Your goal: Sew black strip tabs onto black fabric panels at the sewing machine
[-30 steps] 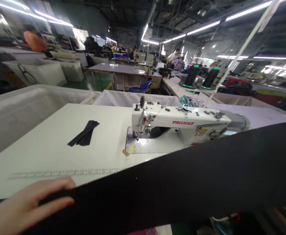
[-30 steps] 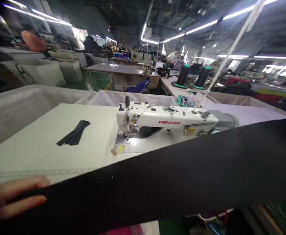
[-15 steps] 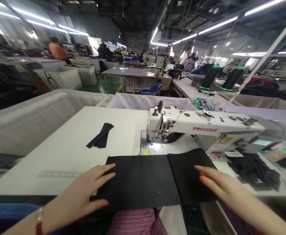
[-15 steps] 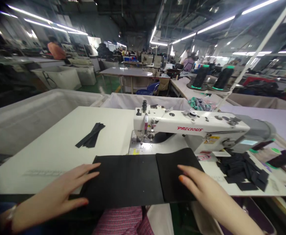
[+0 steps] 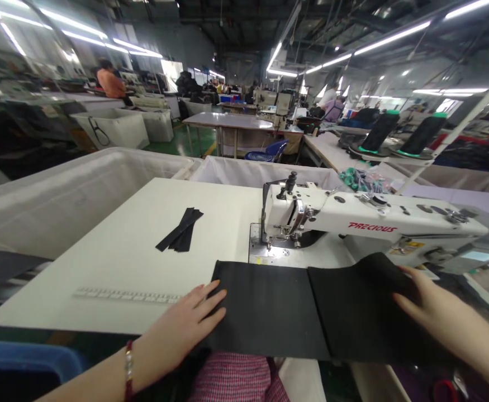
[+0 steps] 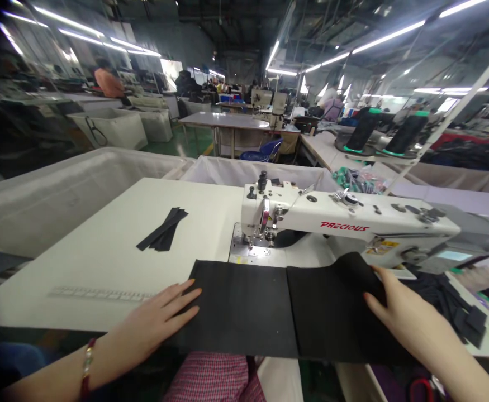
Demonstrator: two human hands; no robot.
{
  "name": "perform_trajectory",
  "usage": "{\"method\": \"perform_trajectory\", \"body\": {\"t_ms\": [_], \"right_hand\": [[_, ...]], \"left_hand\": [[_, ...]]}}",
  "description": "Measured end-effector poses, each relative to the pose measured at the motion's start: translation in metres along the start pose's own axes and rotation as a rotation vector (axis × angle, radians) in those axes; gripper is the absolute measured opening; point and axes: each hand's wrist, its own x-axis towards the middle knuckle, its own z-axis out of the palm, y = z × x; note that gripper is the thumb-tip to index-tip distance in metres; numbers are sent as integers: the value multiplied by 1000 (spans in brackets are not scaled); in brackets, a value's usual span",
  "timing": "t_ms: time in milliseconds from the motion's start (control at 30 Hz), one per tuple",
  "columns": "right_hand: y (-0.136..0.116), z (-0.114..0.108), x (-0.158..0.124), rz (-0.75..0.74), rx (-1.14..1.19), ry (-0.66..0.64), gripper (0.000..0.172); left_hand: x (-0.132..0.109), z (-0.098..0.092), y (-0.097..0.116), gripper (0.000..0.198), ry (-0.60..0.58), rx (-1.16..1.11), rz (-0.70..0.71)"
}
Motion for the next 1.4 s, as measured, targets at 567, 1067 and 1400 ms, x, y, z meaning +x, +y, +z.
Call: {"method": "perform_trajectory", "body": {"t_ms": [567,1067,1400], "right_hand": [[-145,98,37,-752,29,-111,51],[-172,101,29,-620,152,-211,43],[-156,97,20,-597,214,-271,48]], "left_hand": [[47,-31,-56,46,317,-202,-429],[47,-37,-125,33,311,-462,-732],[52,-14,7,34,55,-555,-412]]}}
